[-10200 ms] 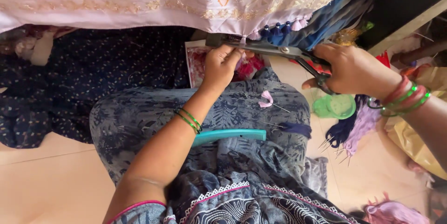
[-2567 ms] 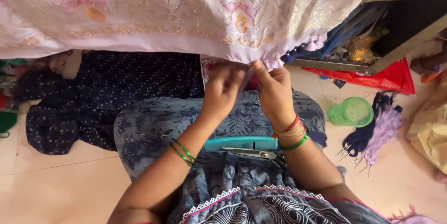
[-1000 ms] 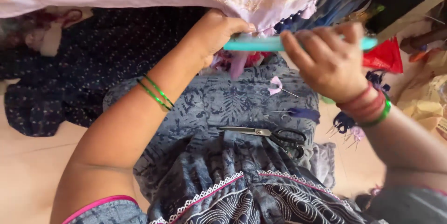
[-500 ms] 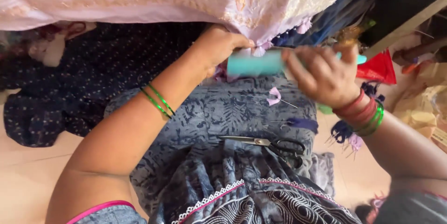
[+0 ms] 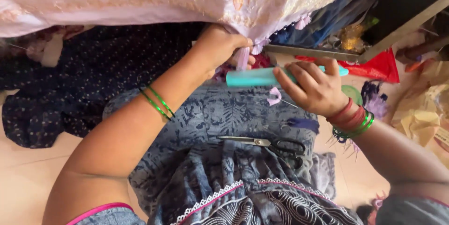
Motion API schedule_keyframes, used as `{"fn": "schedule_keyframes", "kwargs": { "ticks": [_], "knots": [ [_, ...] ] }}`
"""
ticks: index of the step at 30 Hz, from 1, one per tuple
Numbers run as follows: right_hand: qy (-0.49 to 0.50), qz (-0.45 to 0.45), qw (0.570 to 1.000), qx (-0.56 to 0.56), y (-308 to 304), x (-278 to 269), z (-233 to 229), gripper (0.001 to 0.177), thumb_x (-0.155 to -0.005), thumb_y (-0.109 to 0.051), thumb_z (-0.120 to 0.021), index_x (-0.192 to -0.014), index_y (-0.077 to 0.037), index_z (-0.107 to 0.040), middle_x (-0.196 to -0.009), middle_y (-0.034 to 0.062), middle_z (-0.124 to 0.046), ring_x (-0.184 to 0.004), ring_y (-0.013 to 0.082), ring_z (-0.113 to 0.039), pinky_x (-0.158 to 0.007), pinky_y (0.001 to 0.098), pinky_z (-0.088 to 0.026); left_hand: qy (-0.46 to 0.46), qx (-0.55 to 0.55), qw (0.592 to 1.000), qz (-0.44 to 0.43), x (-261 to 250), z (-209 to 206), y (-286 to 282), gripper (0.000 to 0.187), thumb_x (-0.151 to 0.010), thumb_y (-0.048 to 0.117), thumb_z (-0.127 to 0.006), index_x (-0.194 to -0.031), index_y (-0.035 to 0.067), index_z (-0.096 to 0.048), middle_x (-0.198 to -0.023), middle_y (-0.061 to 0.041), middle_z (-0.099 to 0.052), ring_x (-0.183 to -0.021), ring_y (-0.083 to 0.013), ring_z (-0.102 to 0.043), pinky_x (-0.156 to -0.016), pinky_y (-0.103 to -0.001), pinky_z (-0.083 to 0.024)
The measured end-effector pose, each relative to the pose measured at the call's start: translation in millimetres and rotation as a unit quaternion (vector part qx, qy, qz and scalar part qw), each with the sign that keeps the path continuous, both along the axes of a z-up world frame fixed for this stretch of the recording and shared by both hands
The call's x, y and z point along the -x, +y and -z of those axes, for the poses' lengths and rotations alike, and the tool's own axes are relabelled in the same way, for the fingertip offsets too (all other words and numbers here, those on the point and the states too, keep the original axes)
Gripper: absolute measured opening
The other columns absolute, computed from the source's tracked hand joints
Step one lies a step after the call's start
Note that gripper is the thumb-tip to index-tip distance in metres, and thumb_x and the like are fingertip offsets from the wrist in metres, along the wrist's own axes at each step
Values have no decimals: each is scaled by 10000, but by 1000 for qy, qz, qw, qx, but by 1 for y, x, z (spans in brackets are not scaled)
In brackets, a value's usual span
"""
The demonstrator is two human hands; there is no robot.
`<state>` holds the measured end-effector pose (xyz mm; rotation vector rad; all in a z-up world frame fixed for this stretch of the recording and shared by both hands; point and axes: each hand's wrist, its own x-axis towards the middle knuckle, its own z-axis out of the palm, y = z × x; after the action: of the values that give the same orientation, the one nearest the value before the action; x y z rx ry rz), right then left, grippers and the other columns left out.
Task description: Sewing decorative tassels onto the edge of a white embroidered fabric.
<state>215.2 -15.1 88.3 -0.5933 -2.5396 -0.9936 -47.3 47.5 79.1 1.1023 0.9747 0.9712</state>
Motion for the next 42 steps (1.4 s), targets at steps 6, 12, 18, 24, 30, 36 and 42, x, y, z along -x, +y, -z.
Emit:
{"fn": "schedule_keyframes", "kwargs": {
  "ticks": [6,12,18,24,30,36,42],
  "knots": [
    [55,-79,972,214,-40,24,40,436,-863,-225,-750,-1285,-126,-695,-1053,20,-676,-951,188,-663,-854,398,-456,-32,-83,996,-9,-13,58,-10,183,-977,146,-592,-1045,-14,-648,-770,-69,-707,-727,-187,-747,-646,-304,-581],
    [417,-56,732,536,-8,52,67,448,-956,-409,-704,-1244,-70,-658,-1129,70,-689,-1027,227,-667,-922,399,-521,-4,-218,972,-85,-30,90,-48,324,-1105,287,-512,-1000,24,-667,-723,-13,-645,-695,-105,-638,-684,-265,-518],
    [565,-177,236,771,41,76,77,404,-1030,-423,-664,-1090,-24,-648,-851,70,-659,-706,219,-640,-614,358,-532,-110,-174,978,-26,-25,103,-60,307,-1106,292,-533,-1013,31,-667,-740,-14,-625,-709,-109,-626,-690,-274,-535],
    [684,-53,368,627,37,100,103,213,-1025,-233,-646,-1018,-20,-645,-841,40,-653,-715,150,-616,-609,301,-510,-7,-233,970,-68,-3,84,-40,208,-1002,196,-646,-1101,16,-676,-891,-37,-676,-821,-115,-643,-736,-275,-528],
    [664,-62,550,502,18,100,108,237,-1074,-210,-566,-1117,3,-662,-1167,41,-604,-1007,144,-634,-875,289,-533,-98,-141,985,-35,-22,91,-21,203,-1015,166,-674,-1008,-24,-745,-948,-54,-733,-882,-126,-674,-817,-280,-558],
    [638,-77,483,595,29,90,94,333,-1012,-223,-614,-1288,-37,-595,-1252,56,-612,-1149,159,-588,-1003,311,-484,-92,-144,981,-88,-36,96,-29,193,-1009,162,-667,-1016,-17,-739,-961,-61,-743,-909,-153,-675,-853,-301,-550],
    [681,-155,254,669,48,88,108,222,-1055,-207,-648,-1152,-7,-652,-1064,75,-677,-960,169,-640,-858,340,-521,121,-361,903,-200,-24,84,-47,138,-951,146,-725,-1021,28,-742,-1065,-103,-735,-1047,-268,-663,-939,-393,-505]
  ]
}}
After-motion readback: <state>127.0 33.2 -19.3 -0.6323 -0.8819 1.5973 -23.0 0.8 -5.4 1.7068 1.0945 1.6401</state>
